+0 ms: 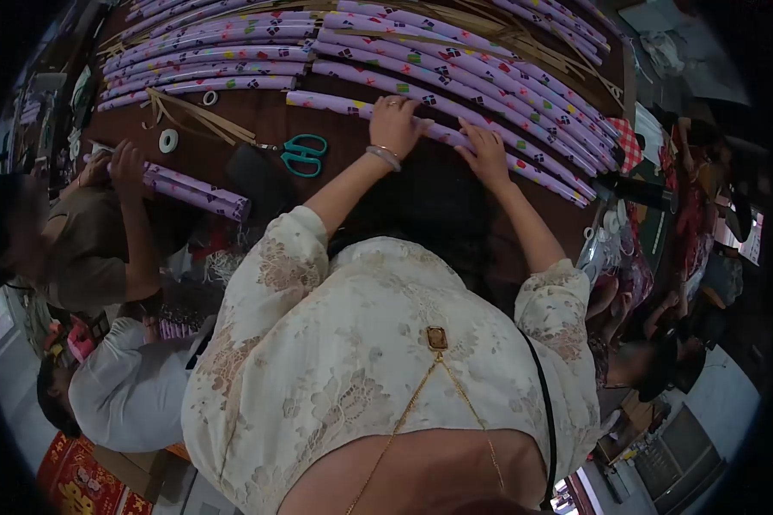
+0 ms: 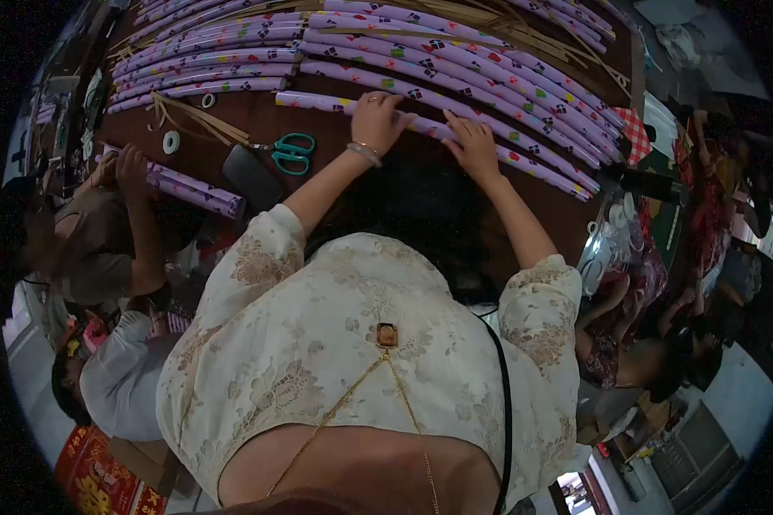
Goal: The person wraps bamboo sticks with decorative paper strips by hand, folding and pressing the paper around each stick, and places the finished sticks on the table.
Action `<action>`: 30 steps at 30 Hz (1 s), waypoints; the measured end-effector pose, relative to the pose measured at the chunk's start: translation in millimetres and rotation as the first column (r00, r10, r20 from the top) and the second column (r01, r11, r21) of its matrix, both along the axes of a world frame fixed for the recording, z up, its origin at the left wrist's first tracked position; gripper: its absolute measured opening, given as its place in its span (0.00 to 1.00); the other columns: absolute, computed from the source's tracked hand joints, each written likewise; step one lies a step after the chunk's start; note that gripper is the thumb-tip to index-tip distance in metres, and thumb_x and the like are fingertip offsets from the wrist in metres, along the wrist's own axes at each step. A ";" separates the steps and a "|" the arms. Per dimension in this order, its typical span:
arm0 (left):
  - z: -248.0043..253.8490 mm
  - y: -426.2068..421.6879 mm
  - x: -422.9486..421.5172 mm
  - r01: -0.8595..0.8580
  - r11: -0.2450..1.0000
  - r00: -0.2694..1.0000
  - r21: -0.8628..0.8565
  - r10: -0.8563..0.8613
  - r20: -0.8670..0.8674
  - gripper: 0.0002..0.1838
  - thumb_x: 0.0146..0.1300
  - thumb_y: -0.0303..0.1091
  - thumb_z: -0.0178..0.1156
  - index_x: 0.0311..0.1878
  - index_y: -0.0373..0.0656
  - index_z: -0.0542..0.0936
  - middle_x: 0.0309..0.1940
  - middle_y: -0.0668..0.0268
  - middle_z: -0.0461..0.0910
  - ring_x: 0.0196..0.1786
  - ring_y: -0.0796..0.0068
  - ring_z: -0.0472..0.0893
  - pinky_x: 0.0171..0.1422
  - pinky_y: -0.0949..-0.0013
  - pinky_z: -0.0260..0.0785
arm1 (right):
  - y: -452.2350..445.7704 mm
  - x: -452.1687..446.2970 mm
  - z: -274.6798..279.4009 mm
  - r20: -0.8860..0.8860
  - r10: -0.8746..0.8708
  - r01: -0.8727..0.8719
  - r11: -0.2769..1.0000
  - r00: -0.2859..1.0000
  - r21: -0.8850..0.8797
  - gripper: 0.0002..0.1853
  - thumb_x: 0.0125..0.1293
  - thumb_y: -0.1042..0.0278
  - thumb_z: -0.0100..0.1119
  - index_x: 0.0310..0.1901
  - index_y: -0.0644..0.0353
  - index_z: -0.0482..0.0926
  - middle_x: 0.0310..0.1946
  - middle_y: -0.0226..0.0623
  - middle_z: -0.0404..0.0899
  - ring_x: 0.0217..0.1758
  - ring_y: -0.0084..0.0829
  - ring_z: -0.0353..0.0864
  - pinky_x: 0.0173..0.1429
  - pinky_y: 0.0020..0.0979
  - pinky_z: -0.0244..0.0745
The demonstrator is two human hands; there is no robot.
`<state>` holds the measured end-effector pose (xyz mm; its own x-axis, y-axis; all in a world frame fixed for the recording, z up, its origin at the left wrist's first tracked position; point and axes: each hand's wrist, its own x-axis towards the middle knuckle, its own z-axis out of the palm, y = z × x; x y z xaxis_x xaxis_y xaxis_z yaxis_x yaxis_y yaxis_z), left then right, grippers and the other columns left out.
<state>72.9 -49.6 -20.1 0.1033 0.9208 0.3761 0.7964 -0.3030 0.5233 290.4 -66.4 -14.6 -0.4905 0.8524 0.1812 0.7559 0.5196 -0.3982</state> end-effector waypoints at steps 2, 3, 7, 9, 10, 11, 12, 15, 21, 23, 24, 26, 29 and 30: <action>0.2 -0.6 22.0 -0.002 0.999 0.999 -0.046 0.000 -0.035 0.18 0.46 0.43 0.66 0.38 0.44 0.79 0.37 0.59 0.76 0.47 0.58 0.72 0.55 0.57 0.61 | -1.5 -1.7 -4.5 -0.071 -0.014 0.015 1.000 0.997 0.011 0.29 0.57 0.66 0.58 0.61 0.51 0.63 0.45 0.34 0.73 0.49 0.35 0.71 0.54 0.37 0.61; 1.0 -0.5 28.9 -0.020 0.996 0.998 -0.085 0.014 -0.068 0.18 0.45 0.44 0.66 0.37 0.45 0.79 0.38 0.59 0.76 0.48 0.59 0.72 0.56 0.57 0.60 | -2.2 -4.0 -6.3 -0.082 0.002 -0.002 1.000 0.997 0.010 0.29 0.57 0.66 0.58 0.61 0.51 0.63 0.45 0.34 0.73 0.49 0.35 0.71 0.54 0.37 0.61; -1.5 4.7 19.9 -0.049 0.984 0.996 -0.170 0.035 -0.088 0.18 0.42 0.46 0.68 0.34 0.47 0.80 0.39 0.60 0.75 0.49 0.60 0.71 0.57 0.58 0.59 | -6.2 -4.0 -12.5 -0.175 -0.056 0.051 0.998 0.983 -0.031 0.29 0.56 0.67 0.59 0.61 0.50 0.64 0.45 0.33 0.74 0.49 0.34 0.71 0.54 0.33 0.62; -3.7 7.1 -2.1 -0.115 0.982 0.993 -0.150 0.108 -0.056 0.19 0.38 0.47 0.70 0.32 0.47 0.80 0.37 0.60 0.76 0.48 0.59 0.72 0.55 0.58 0.60 | -9.4 -4.5 -15.2 -0.114 -0.056 0.063 0.996 0.992 0.060 0.29 0.56 0.67 0.59 0.60 0.49 0.64 0.47 0.32 0.73 0.50 0.34 0.70 0.54 0.34 0.61; -5.0 11.5 -18.6 -0.140 0.981 0.990 -0.132 0.134 -0.051 0.19 0.37 0.48 0.70 0.31 0.47 0.80 0.37 0.59 0.76 0.47 0.58 0.72 0.54 0.58 0.61 | -10.6 -4.6 -15.2 -0.120 -0.051 0.059 0.997 0.991 0.059 0.29 0.56 0.67 0.59 0.60 0.49 0.64 0.47 0.32 0.73 0.50 0.34 0.70 0.54 0.34 0.61; -6.1 14.1 -37.4 -0.188 0.977 0.982 -0.096 0.184 -0.049 0.22 0.33 0.50 0.71 0.29 0.46 0.80 0.38 0.58 0.75 0.46 0.57 0.72 0.51 0.58 0.63 | -11.9 -4.7 -15.3 -0.114 -0.065 0.072 0.996 0.991 0.053 0.28 0.56 0.67 0.59 0.60 0.49 0.65 0.47 0.32 0.73 0.51 0.33 0.70 0.55 0.34 0.61; -7.3 15.0 -55.9 -0.247 0.968 0.967 -0.051 0.243 -0.073 0.24 0.31 0.51 0.72 0.30 0.45 0.80 0.38 0.57 0.75 0.46 0.57 0.72 0.50 0.58 0.64 | -13.1 -5.3 -15.5 -0.108 -0.079 0.085 0.995 0.991 0.046 0.28 0.56 0.67 0.59 0.60 0.48 0.65 0.47 0.31 0.73 0.51 0.33 0.70 0.55 0.34 0.61; -15.8 17.3 -112.9 -0.322 0.947 0.939 -0.021 0.316 -0.135 0.32 0.29 0.58 0.71 0.36 0.44 0.79 0.40 0.55 0.75 0.49 0.55 0.70 0.53 0.55 0.61 | -13.1 -3.1 -14.1 -0.132 -0.083 0.085 0.996 0.988 0.010 0.27 0.57 0.67 0.59 0.60 0.47 0.65 0.48 0.31 0.73 0.51 0.33 0.70 0.56 0.34 0.60; 1.9 10.8 -173.2 -0.487 0.846 0.862 -0.216 0.425 -0.277 0.42 0.29 0.65 0.68 0.45 0.44 0.75 0.48 0.57 0.70 0.56 0.55 0.64 0.59 0.56 0.55 | -13.3 -1.5 -12.5 -0.143 -0.080 0.081 0.997 0.987 0.001 0.27 0.58 0.67 0.58 0.60 0.48 0.65 0.48 0.32 0.73 0.51 0.34 0.69 0.56 0.35 0.60; -4.5 11.8 -177.0 -0.593 0.722 0.802 -0.356 0.570 -0.180 0.43 0.30 0.65 0.69 0.47 0.43 0.75 0.48 0.56 0.70 0.57 0.53 0.64 0.59 0.54 0.56 | -13.0 -1.6 -12.1 -0.145 -0.092 0.088 0.995 0.985 -0.038 0.27 0.58 0.67 0.58 0.60 0.48 0.65 0.48 0.32 0.73 0.51 0.35 0.70 0.56 0.36 0.60; -3.2 13.6 -175.7 -0.611 0.651 0.783 -0.450 0.580 -0.225 0.41 0.31 0.64 0.69 0.46 0.44 0.76 0.49 0.55 0.70 0.57 0.52 0.64 0.59 0.53 0.57 | -12.6 -1.2 -10.6 -0.148 -0.105 0.094 0.992 0.983 -0.079 0.27 0.58 0.67 0.58 0.60 0.48 0.65 0.48 0.33 0.73 0.51 0.35 0.70 0.56 0.36 0.60; 1.2 15.5 -179.7 -0.556 0.619 0.810 -0.554 0.552 -0.196 0.39 0.31 0.63 0.69 0.45 0.46 0.77 0.50 0.56 0.68 0.58 0.54 0.64 0.59 0.52 0.58 | -10.5 0.8 -10.5 -0.141 -0.101 0.092 0.994 0.985 -0.064 0.27 0.57 0.66 0.58 0.60 0.48 0.65 0.47 0.33 0.73 0.52 0.35 0.70 0.56 0.36 0.59; -46.5 22.2 -217.5 -0.328 0.682 0.850 -0.653 0.515 0.112 0.26 0.39 0.56 0.68 0.35 0.43 0.83 0.34 0.61 0.81 0.40 0.63 0.79 0.46 0.62 0.69 | -18.2 12.6 1.8 -0.031 -0.129 0.129 0.992 0.991 0.000 0.26 0.56 0.66 0.59 0.58 0.49 0.66 0.47 0.34 0.73 0.52 0.35 0.69 0.56 0.36 0.59; -37.3 23.3 -216.9 -0.326 0.715 0.878 -0.618 0.472 0.082 0.24 0.42 0.53 0.67 0.33 0.42 0.83 0.30 0.62 0.81 0.35 0.66 0.80 0.43 0.65 0.69 | -22.0 19.0 6.0 0.068 -0.146 0.144 0.989 0.987 0.045 0.25 0.55 0.66 0.60 0.56 0.50 0.68 0.48 0.34 0.72 0.53 0.35 0.69 0.56 0.36 0.59</action>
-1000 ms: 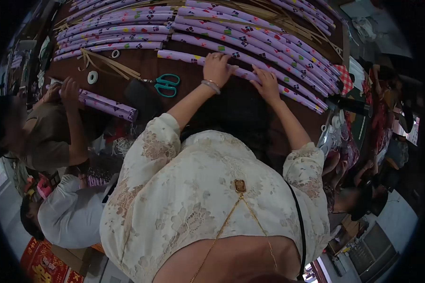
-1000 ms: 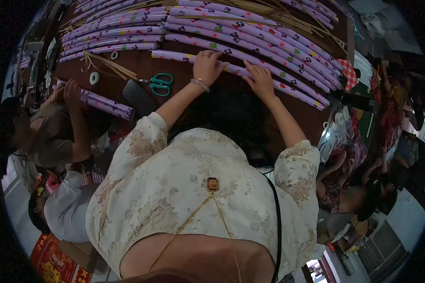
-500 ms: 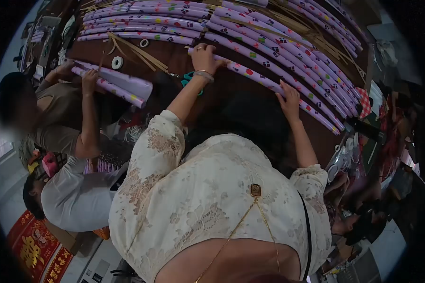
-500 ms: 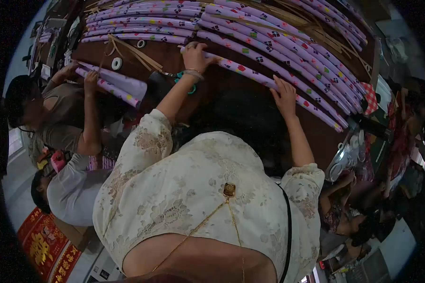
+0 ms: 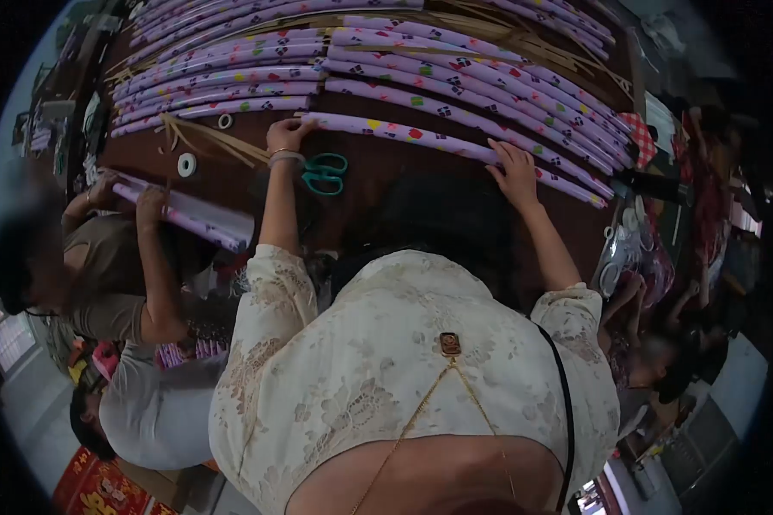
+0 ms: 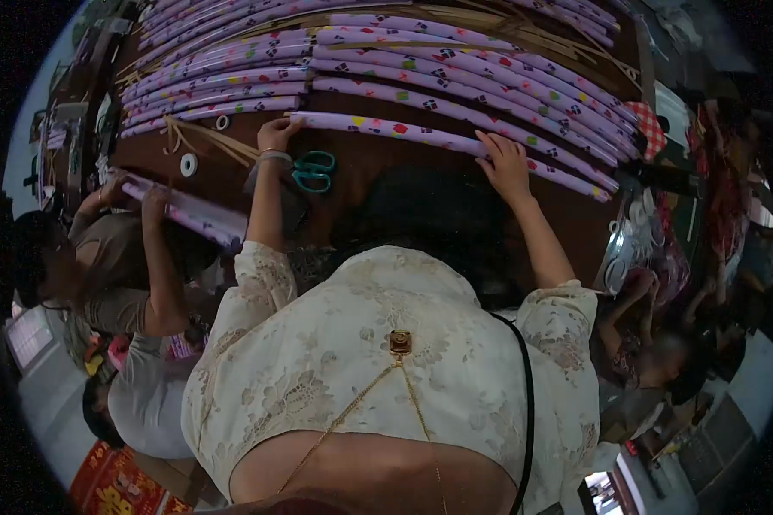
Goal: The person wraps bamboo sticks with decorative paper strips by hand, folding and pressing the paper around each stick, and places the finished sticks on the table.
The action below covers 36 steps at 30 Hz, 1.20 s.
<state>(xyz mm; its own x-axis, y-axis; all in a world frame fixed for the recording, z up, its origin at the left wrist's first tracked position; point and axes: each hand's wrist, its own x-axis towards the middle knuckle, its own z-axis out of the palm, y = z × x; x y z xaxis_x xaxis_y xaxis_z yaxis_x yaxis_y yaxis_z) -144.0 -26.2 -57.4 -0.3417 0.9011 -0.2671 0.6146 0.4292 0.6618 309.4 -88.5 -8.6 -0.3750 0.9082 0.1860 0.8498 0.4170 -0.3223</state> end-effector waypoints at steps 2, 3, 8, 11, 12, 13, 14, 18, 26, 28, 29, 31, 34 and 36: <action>23.9 -5.7 7.2 0.027 1.000 0.999 0.005 -0.027 0.020 0.21 0.44 0.49 0.67 0.33 0.40 0.83 0.26 0.63 0.82 0.31 0.71 0.80 0.40 0.69 0.70 | -7.8 22.5 -12.4 -0.010 -0.038 0.038 0.999 0.999 0.004 0.23 0.55 0.66 0.60 0.54 0.50 0.70 0.48 0.33 0.72 0.52 0.35 0.70 0.55 0.36 0.59; 29.0 -6.6 12.1 0.010 1.000 0.996 -0.017 -0.009 0.090 0.20 0.45 0.48 0.67 0.34 0.40 0.83 0.27 0.64 0.82 0.32 0.74 0.80 0.40 0.70 0.69 | -9.8 31.4 -13.5 -0.028 -0.048 0.048 0.999 0.998 0.006 0.20 0.54 0.66 0.61 0.51 0.51 0.72 0.48 0.33 0.72 0.52 0.35 0.70 0.54 0.36 0.60; 24.2 13.0 61.6 -0.104 0.989 0.988 0.106 0.090 0.128 0.20 0.48 0.48 0.65 0.37 0.41 0.82 0.30 0.62 0.82 0.35 0.73 0.81 0.42 0.70 0.69 | -6.9 59.2 -8.4 0.007 -0.179 0.176 0.973 0.984 0.149 0.16 0.53 0.67 0.62 0.45 0.49 0.74 0.43 0.30 0.72 0.47 0.34 0.71 0.53 0.35 0.60; 2.9 31.0 77.3 -0.127 0.965 0.992 0.228 0.130 0.003 0.19 0.50 0.49 0.64 0.37 0.42 0.82 0.31 0.60 0.82 0.36 0.67 0.81 0.43 0.68 0.70 | -2.1 59.1 -10.7 0.069 -0.245 0.226 0.951 0.967 0.211 0.15 0.52 0.68 0.62 0.44 0.49 0.74 0.40 0.30 0.71 0.44 0.34 0.71 0.52 0.35 0.60; 15.6 30.2 88.9 -0.160 0.963 0.986 0.218 0.165 -0.004 0.19 0.52 0.48 0.62 0.37 0.41 0.82 0.32 0.59 0.81 0.37 0.63 0.81 0.43 0.66 0.70 | 0.6 56.6 -14.6 0.077 -0.263 0.238 0.941 0.962 0.240 0.15 0.52 0.68 0.62 0.43 0.48 0.75 0.40 0.30 0.71 0.43 0.34 0.71 0.52 0.36 0.60; 9.0 30.5 90.3 -0.156 0.954 0.986 0.257 0.164 -0.009 0.19 0.53 0.48 0.61 0.37 0.40 0.81 0.31 0.59 0.81 0.37 0.63 0.81 0.43 0.65 0.70 | -1.0 54.4 -14.6 0.042 -0.280 0.265 0.941 0.959 0.210 0.14 0.53 0.68 0.62 0.42 0.49 0.75 0.41 0.29 0.70 0.45 0.33 0.70 0.52 0.37 0.59; 3.2 28.7 88.3 -0.156 0.943 0.985 0.293 0.169 -0.020 0.19 0.53 0.48 0.61 0.37 0.40 0.81 0.31 0.59 0.81 0.37 0.63 0.81 0.43 0.65 0.70 | -2.8 52.0 -14.0 0.028 -0.294 0.284 0.939 0.955 0.193 0.14 0.53 0.68 0.61 0.43 0.49 0.74 0.42 0.30 0.70 0.46 0.34 0.70 0.53 0.38 0.59; 19.6 12.7 93.8 -0.158 0.940 0.987 0.301 0.163 0.010 0.20 0.52 0.40 0.62 0.44 0.39 0.73 0.34 0.57 0.79 0.40 0.56 0.78 0.43 0.59 0.69 | -8.7 48.5 -19.5 0.011 -0.306 0.301 0.942 0.952 0.150 0.18 0.55 0.70 0.60 0.49 0.48 0.72 0.46 0.34 0.68 0.51 0.38 0.66 0.57 0.42 0.55; 94.2 136.8 44.2 0.282 0.748 0.946 0.601 -0.112 -0.305 0.08 0.52 0.28 0.58 0.37 0.43 0.77 0.33 0.57 0.76 0.38 0.55 0.76 0.41 0.59 0.69 | -12.3 40.8 -9.9 0.073 -0.242 0.232 0.964 0.967 0.129 0.24 0.57 0.69 0.59 0.55 0.47 0.67 0.53 0.36 0.62 0.54 0.39 0.61 0.59 0.48 0.46; 84.7 195.8 23.6 0.430 0.781 0.862 0.453 -0.205 -0.464 0.10 0.52 0.29 0.58 0.39 0.43 0.77 0.36 0.57 0.77 0.41 0.55 0.76 0.43 0.59 0.70 | -12.8 39.2 -8.0 0.089 -0.214 0.202 0.971 0.973 0.127 0.21 0.57 0.68 0.59 0.53 0.50 0.69 0.52 0.38 0.62 0.52 0.39 0.61 0.60 0.47 0.46; 81.6 221.0 18.1 0.507 0.793 0.785 0.338 -0.262 -0.562 0.10 0.52 0.30 0.58 0.40 0.43 0.77 0.38 0.58 0.77 0.42 0.56 0.76 0.45 0.60 0.71 | -13.7 36.3 -4.2 0.092 -0.221 0.208 0.969 0.971 0.130 0.21 0.57 0.68 0.59 0.53 0.50 0.69 0.52 0.38 0.62 0.52 0.39 0.61 0.60 0.47 0.46; 70.8 260.8 9.7 0.622 0.776 0.628 0.100 -0.419 -0.656 0.13 0.53 0.35 0.59 0.43 0.48 0.76 0.42 0.60 0.75 0.46 0.58 0.75 0.46 0.59 0.70 | -13.1 30.8 1.9 0.063 -0.206 0.200 0.976 0.977 0.086 0.18 0.57 0.67 0.58 0.51 0.51 0.71 0.52 0.38 0.63 0.54 0.38 0.61 0.59 0.45 0.46; 71.6 288.4 18.4 0.679 0.696 0.434 -0.234 -0.637 -0.637 0.18 0.52 0.37 0.61 0.47 0.48 0.74 0.47 0.62 0.73 0.51 0.60 0.73 0.50 0.59 0.70 | -19.2 34.3 6.5 0.077 -0.245 0.239 0.968 0.966 0.083 0.18 0.58 0.68 0.56 0.52 0.52 0.71 0.52 0.38 0.63 0.56 0.37 0.60 0.59 0.42 0.47; 76.6 289.9 23.2 0.727 0.616 0.319 -0.303 -0.694 -0.645 0.22 0.51 0.38 0.63 0.50 0.47 0.71 0.47 0.63 0.73 0.50 0.60 0.73 0.50 0.60 0.70 | -27.4 34.9 15.2 0.047 -0.298 0.294 0.953 0.953 0.072 0.18 0.59 0.68 0.55 0.53 0.52 0.71 0.53 0.39 0.63 0.56 0.37 0.61 0.60 0.41 0.46</action>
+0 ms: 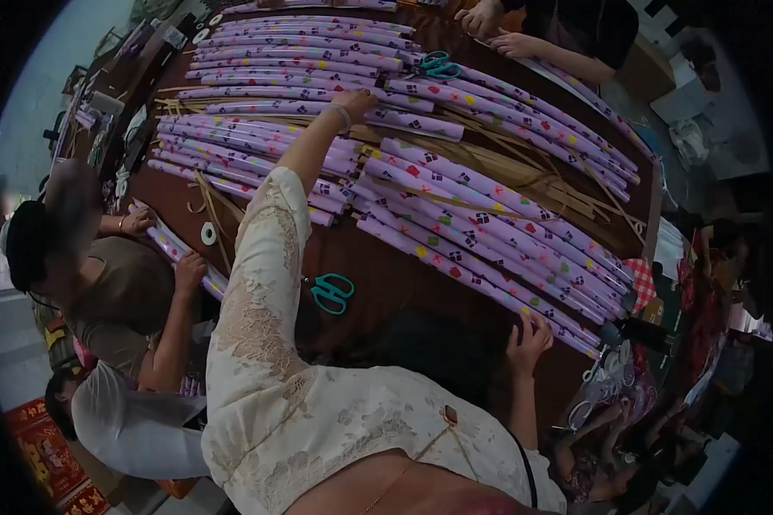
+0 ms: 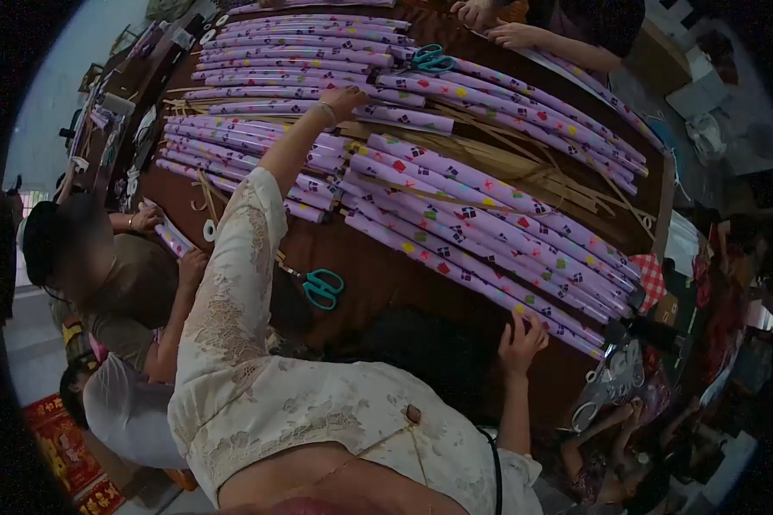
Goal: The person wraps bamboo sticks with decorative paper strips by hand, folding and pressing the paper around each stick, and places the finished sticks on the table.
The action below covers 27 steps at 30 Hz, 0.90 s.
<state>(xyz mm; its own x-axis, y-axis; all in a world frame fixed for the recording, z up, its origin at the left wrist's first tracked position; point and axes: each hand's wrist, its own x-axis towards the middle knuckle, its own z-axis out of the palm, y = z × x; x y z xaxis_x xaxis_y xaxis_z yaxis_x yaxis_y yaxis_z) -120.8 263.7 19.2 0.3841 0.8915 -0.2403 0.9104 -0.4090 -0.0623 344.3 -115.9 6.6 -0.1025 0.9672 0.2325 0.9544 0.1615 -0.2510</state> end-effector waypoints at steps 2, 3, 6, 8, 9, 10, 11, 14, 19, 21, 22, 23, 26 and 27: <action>4.3 1.6 7.3 -0.039 0.999 0.998 -0.020 0.038 -0.047 0.24 0.50 0.37 0.63 0.51 0.47 0.70 0.47 0.61 0.72 0.50 0.59 0.74 0.49 0.60 0.70 | -10.2 6.9 -1.8 0.015 -0.016 0.016 1.000 1.000 -0.001 0.18 0.59 0.68 0.55 0.53 0.53 0.71 0.54 0.39 0.63 0.56 0.37 0.61 0.59 0.41 0.46; -2.1 5.6 5.3 0.000 1.000 0.997 -0.032 -0.003 -0.083 0.24 0.50 0.37 0.63 0.51 0.45 0.70 0.49 0.59 0.72 0.51 0.59 0.73 0.51 0.61 0.70 | -14.6 9.3 -3.3 0.027 -0.037 0.037 0.999 0.999 -0.004 0.18 0.59 0.69 0.54 0.53 0.53 0.71 0.54 0.40 0.63 0.56 0.37 0.61 0.59 0.40 0.47; -16.7 9.7 5.4 0.087 0.996 0.984 -0.010 -0.088 -0.155 0.16 0.56 0.33 0.56 0.48 0.41 0.73 0.48 0.59 0.73 0.52 0.62 0.73 0.54 0.64 0.69 | -25.5 13.6 -5.2 0.021 -0.062 0.062 0.998 0.998 0.024 0.18 0.59 0.69 0.54 0.53 0.55 0.70 0.55 0.40 0.63 0.56 0.38 0.61 0.59 0.40 0.47; -23.1 5.8 -2.6 0.278 0.957 0.932 0.085 -0.247 -0.266 0.13 0.57 0.32 0.53 0.45 0.39 0.75 0.46 0.60 0.74 0.49 0.64 0.75 0.53 0.65 0.69 | -28.2 16.5 -5.5 0.032 -0.051 0.048 0.995 0.998 0.084 0.19 0.59 0.70 0.54 0.54 0.55 0.70 0.54 0.40 0.63 0.57 0.38 0.61 0.59 0.40 0.47; -10.6 -0.8 -5.4 0.261 0.960 0.936 0.100 -0.226 -0.271 0.13 0.57 0.32 0.53 0.45 0.39 0.75 0.46 0.60 0.74 0.49 0.64 0.75 0.53 0.65 0.69 | -27.3 17.5 -4.1 0.046 -0.057 0.051 0.990 0.997 0.129 0.19 0.59 0.70 0.54 0.54 0.56 0.69 0.54 0.41 0.63 0.57 0.39 0.61 0.59 0.40 0.47; 10.2 -10.7 -4.0 0.330 0.933 0.910 0.145 -0.274 -0.311 0.13 0.57 0.33 0.54 0.44 0.38 0.75 0.45 0.59 0.74 0.48 0.64 0.75 0.52 0.65 0.69 | -24.7 16.5 1.2 0.045 -0.044 0.037 0.989 0.998 0.144 0.19 0.59 0.70 0.54 0.54 0.56 0.69 0.54 0.41 0.63 0.57 0.39 0.61 0.59 0.40 0.47; 32.7 -21.2 -2.4 0.403 0.897 0.878 0.183 -0.322 -0.354 0.13 0.56 0.34 0.55 0.42 0.37 0.75 0.45 0.57 0.74 0.48 0.64 0.75 0.51 0.65 0.69 | -23.5 14.7 8.1 0.048 -0.055 0.046 0.985 0.997 0.164 0.20 0.59 0.70 0.54 0.54 0.56 0.69 0.54 0.41 0.63 0.57 0.39 0.61 0.59 0.41 0.47; 117.0 -47.8 -16.4 0.449 0.791 0.877 0.416 -0.301 -0.374 0.14 0.52 0.27 0.52 0.43 0.34 0.72 0.43 0.53 0.70 0.45 0.58 0.72 0.49 0.64 0.68 | -18.5 14.5 17.0 0.045 -0.062 0.050 0.971 0.997 0.234 0.20 0.59 0.70 0.54 0.54 0.57 0.68 0.55 0.42 0.63 0.57 0.39 0.61 0.58 0.41 0.49; 227.0 -112.4 -80.5 -0.179 0.670 0.926 0.721 -0.133 0.353 0.10 0.57 0.34 0.56 0.36 0.35 0.73 0.35 0.59 0.75 0.40 0.63 0.74 0.44 0.66 0.67 | 13.0 -19.8 64.1 -0.199 0.095 0.009 0.884 0.975 0.467 0.21 0.58 0.73 0.56 0.54 0.60 0.68 0.53 0.43 0.64 0.56 0.41 0.62 0.59 0.38 0.56; 240.8 -142.4 -103.1 -0.322 0.610 0.797 0.724 -0.238 0.555 0.11 0.57 0.34 0.56 0.36 0.35 0.73 0.34 0.59 0.75 0.39 0.65 0.74 0.43 0.67 0.66 | 18.1 -43.7 90.7 -0.203 0.100 0.010 0.876 0.974 0.482 0.22 0.56 0.75 0.57 0.54 0.62 0.68 0.54 0.45 0.63 0.58 0.43 0.61 0.60 0.39 0.57; 248.8 -153.7 -108.2 -0.393 0.585 0.712 0.709 -0.294 0.637 0.11 0.58 0.35 0.56 0.35 0.35 0.73 0.34 0.60 0.75 0.38 0.65 0.74 0.43 0.67 0.66 | 21.7 -57.2 105.6 -0.210 0.178 -0.032 0.830 0.961 0.558 0.21 0.55 0.76 0.58 0.53 0.62 0.69 0.52 0.44 0.65 0.57 0.42 0.63 0.58 0.39 0.60; 255.5 -163.7 -109.4 -0.463 0.568 0.615 0.681 -0.348 0.708 0.11 0.58 0.35 0.56 0.35 0.35 0.73 0.34 0.60 0.75 0.38 0.66 0.74 0.42 0.68 0.66 | 22.8 -70.6 120.9 -0.209 0.253 -0.069 0.775 0.944 0.628 0.20 0.55 0.78 0.59 0.51 0.61 0.70 0.51 0.43 0.67 0.56 0.41 0.64 0.57 0.38 0.62; 275.9 -188.8 -98.3 -0.646 0.547 0.257 0.532 -0.500 0.827 0.12 0.59 0.36 0.55 0.35 0.34 0.73 0.34 0.62 0.75 0.37 0.68 0.73 0.41 0.68 0.66 | 14.7 -114.7 171.3 -0.069 0.435 -0.278 0.680 0.898 0.678 0.18 0.55 0.79 0.58 0.48 0.60 0.72 0.49 0.39 0.70 0.53 0.39 0.70 0.55 0.36 0.67; 276.9 -233.9 -37.2 -0.694 0.550 0.125 0.465 -0.543 0.830 0.13 0.60 0.37 0.55 0.35 0.34 0.73 0.33 0.62 0.75 0.36 0.69 0.73 0.41 0.69 0.66 | 9.5 -127.8 184.7 -0.070 0.413 -0.260 0.686 0.908 0.679 0.18 0.55 0.79 0.58 0.48 0.60 0.72 0.49 0.39 0.70 0.53 0.39 0.70 0.55 0.36 0.67</action>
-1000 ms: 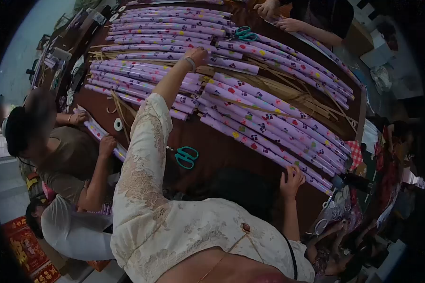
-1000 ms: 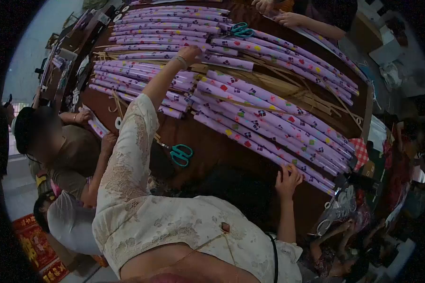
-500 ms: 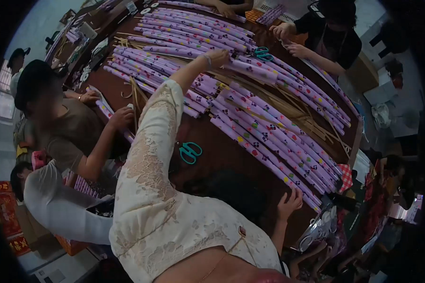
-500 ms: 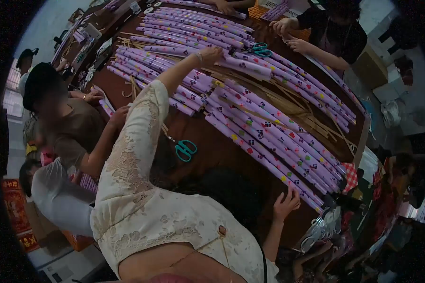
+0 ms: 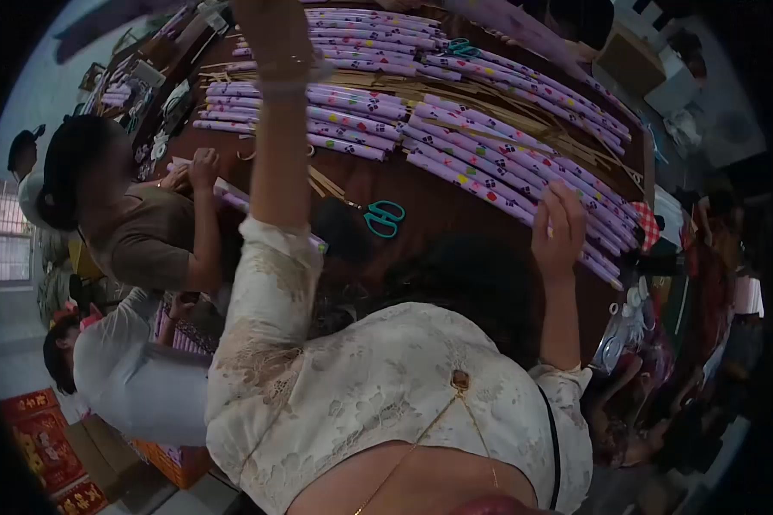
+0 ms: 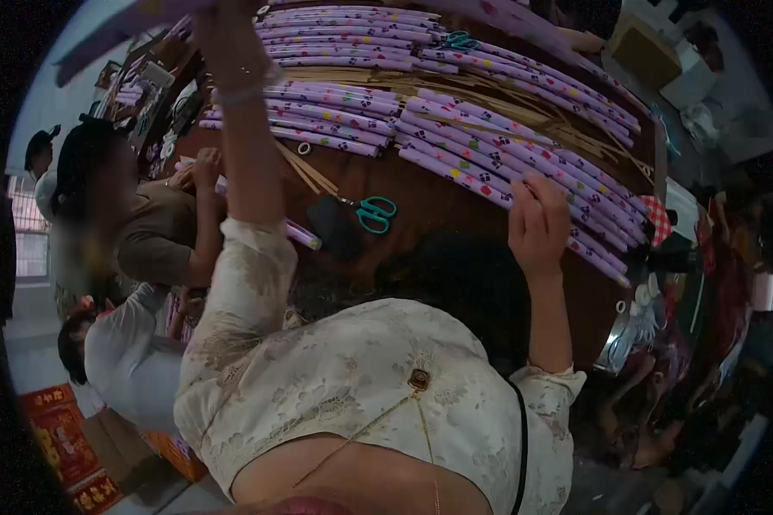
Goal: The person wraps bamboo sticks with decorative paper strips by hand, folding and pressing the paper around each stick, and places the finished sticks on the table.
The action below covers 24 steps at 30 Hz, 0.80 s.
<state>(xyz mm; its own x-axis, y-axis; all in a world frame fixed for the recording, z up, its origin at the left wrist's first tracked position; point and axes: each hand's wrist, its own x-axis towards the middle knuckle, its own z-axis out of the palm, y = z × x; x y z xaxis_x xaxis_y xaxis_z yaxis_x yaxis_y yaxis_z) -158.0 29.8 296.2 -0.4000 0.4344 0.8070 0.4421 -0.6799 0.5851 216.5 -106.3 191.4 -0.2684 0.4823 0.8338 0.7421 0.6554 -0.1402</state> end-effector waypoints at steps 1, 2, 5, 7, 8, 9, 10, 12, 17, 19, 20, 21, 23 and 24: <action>2.2 -28.0 48.0 0.031 0.999 0.990 0.044 -0.037 0.134 0.13 0.60 0.37 0.55 0.35 0.34 0.72 0.33 0.63 0.75 0.36 0.69 0.73 0.41 0.69 0.66 | -4.1 -13.8 10.6 0.068 -0.003 0.001 1.000 0.998 0.028 0.16 0.55 0.78 0.59 0.46 0.59 0.73 0.47 0.38 0.71 0.50 0.37 0.72 0.54 0.34 0.68; -8.0 -46.0 89.8 0.287 0.957 0.815 0.034 -0.262 0.517 0.14 0.61 0.39 0.55 0.37 0.34 0.73 0.31 0.66 0.73 0.33 0.76 0.70 0.38 0.72 0.64 | -8.6 -21.6 16.6 0.138 -0.004 -0.003 0.999 0.990 0.052 0.15 0.55 0.77 0.60 0.45 0.58 0.74 0.46 0.37 0.72 0.48 0.36 0.73 0.52 0.32 0.69; -100.0 -79.6 146.1 0.532 0.783 0.632 -0.322 -0.114 0.767 0.18 0.63 0.40 0.52 0.46 0.33 0.69 0.39 0.65 0.72 0.39 0.79 0.69 0.45 0.74 0.63 | -25.6 -7.4 9.5 0.279 -0.149 0.155 0.988 0.949 0.000 0.18 0.53 0.75 0.62 0.47 0.56 0.73 0.48 0.35 0.72 0.51 0.36 0.71 0.55 0.35 0.66; -155.8 -101.8 178.2 0.626 0.723 0.541 -0.293 -0.132 0.830 0.14 0.62 0.39 0.55 0.43 0.39 0.70 0.31 0.71 0.70 0.29 0.84 0.66 0.32 0.76 0.63 | -38.9 18.6 -7.4 0.343 -0.186 0.219 0.974 0.921 -0.061 0.19 0.51 0.75 0.62 0.47 0.55 0.73 0.48 0.34 0.71 0.51 0.37 0.71 0.55 0.36 0.65; -179.9 -113.7 190.6 0.659 0.694 0.521 -0.290 -0.144 0.841 0.14 0.62 0.38 0.54 0.44 0.39 0.70 0.31 0.72 0.70 0.28 0.84 0.66 0.32 0.76 0.63 | -50.0 33.2 -20.5 0.356 -0.178 0.254 0.950 0.917 -0.179 0.21 0.49 0.75 0.62 0.47 0.55 0.72 0.48 0.35 0.71 0.52 0.38 0.71 0.55 0.38 0.65; -198.2 -123.9 199.2 0.670 0.655 0.545 -0.349 -0.115 0.830 0.14 0.62 0.39 0.54 0.44 0.39 0.70 0.30 0.72 0.70 0.28 0.84 0.66 0.31 0.76 0.63 | -61.0 46.5 -34.4 0.369 -0.167 0.287 0.911 0.914 -0.297 0.22 0.47 0.75 0.63 0.48 0.55 0.72 0.48 0.37 0.71 0.52 0.40 0.70 0.55 0.40 0.64; -212.8 -130.0 209.0 0.677 0.614 0.570 -0.406 -0.088 0.817 0.14 0.62 0.39 0.54 0.43 0.39 0.69 0.30 0.72 0.69 0.28 0.84 0.66 0.31 0.77 0.62 | -68.9 58.7 -50.9 0.374 -0.165 0.286 0.912 0.913 -0.295 0.22 0.47 0.75 0.63 0.48 0.55 0.72 0.48 0.37 0.71 0.52 0.40 0.70 0.55 0.40 0.64; -233.2 -134.4 231.1 0.640 0.669 0.536 -0.378 -0.036 0.844 0.14 0.62 0.39 0.54 0.44 0.40 0.69 0.28 0.73 0.68 0.27 0.85 0.65 0.31 0.78 0.61 | -74.2 78.2 -82.0 0.281 -0.154 0.278 0.831 0.947 -0.482 0.23 0.46 0.76 0.62 0.47 0.57 0.72 0.47 0.39 0.71 0.51 0.42 0.70 0.55 0.40 0.63; -291.3 -143.7 256.8 0.675 0.526 0.587 -0.517 0.043 0.809 0.16 0.62 0.40 0.55 0.44 0.36 0.69 0.34 0.68 0.73 0.35 0.81 0.71 0.35 0.75 0.66 | -48.3 117.8 -132.5 0.203 -0.054 0.167 0.789 0.978 -0.591 0.23 0.46 0.78 0.61 0.48 0.58 0.70 0.44 0.40 0.70 0.49 0.44 0.68 0.53 0.39 0.63; -297.5 -144.1 250.4 0.826 0.332 0.450 -0.455 0.096 0.888 0.17 0.61 0.39 0.57 0.45 0.34 0.70 0.39 0.64 0.75 0.44 0.77 0.74 0.45 0.72 0.71 | -38.0 128.9 -156.3 0.176 -0.017 0.122 0.784 0.984 -0.609 0.22 0.46 0.80 0.59 0.46 0.59 0.70 0.44 0.40 0.70 0.49 0.44 0.68 0.53 0.40 0.63; -301.5 -140.4 239.1 0.816 0.348 0.457 -0.461 0.099 0.884 0.17 0.61 0.39 0.57 0.45 0.34 0.70 0.39 0.64 0.75 0.44 0.77 0.74 0.45 0.72 0.71 | -32.4 134.6 -167.0 0.167 -0.001 0.103 0.788 0.986 -0.606 0.22 0.46 0.80 0.59 0.46 0.59 0.70 0.44 0.40 0.70 0.49 0.44 0.68 0.53 0.40 0.63; -296.8 -139.3 224.8 0.851 0.078 0.513 -0.520 0.094 0.853 0.17 0.60 0.37 0.57 0.44 0.32 0.71 0.39 0.63 0.75 0.45 0.76 0.75 0.46 0.72 0.71 | -30.0 139.9 -177.2 0.159 0.010 0.092 0.778 0.987 -0.622 0.21 0.46 0.79 0.60 0.45 0.60 0.71 0.42 0.42 0.71 0.48 0.45 0.69 0.52 0.40 0.63; -308.7 -140.7 219.3 0.936 -0.002 0.346 -0.353 0.202 0.916 0.14 0.59 0.33 0.58 0.38 0.27 0.74 0.36 0.62 0.79 0.38 0.73 0.79 0.42 0.74 0.72 | -28.9 146.1 -194.9 0.142 0.033 0.066 0.768 0.989 -0.636 0.20 0.45 0.78 0.61 0.43 0.61 0.71 0.40 0.43 0.72 0.47 0.46 0.69 0.52 0.40 0.62; -298.6 -143.6 218.4 0.933 0.010 0.351 -0.360 0.201 0.914 0.14 0.59 0.33 0.58 0.38 0.27 0.74 0.36 0.62 0.79 0.38 0.73 0.79 0.42 0.74 0.72 | -28.9 148.1 -201.0 0.123 0.019 0.070 0.734 0.992 -0.676 0.20 0.45 0.78 0.61 0.43 0.61 0.71 0.40 0.43 0.71 0.46 0.46 0.69 0.51 0.39 0.63</action>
<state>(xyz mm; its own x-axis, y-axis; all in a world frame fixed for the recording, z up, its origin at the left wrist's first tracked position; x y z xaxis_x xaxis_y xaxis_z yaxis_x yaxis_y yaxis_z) 60.4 -113.8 -2.5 0.1987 0.7145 -0.6708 -0.5268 0.6551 0.5417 364.6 -135.2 -9.6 -0.3191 0.9151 0.2465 0.7966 0.3999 -0.4533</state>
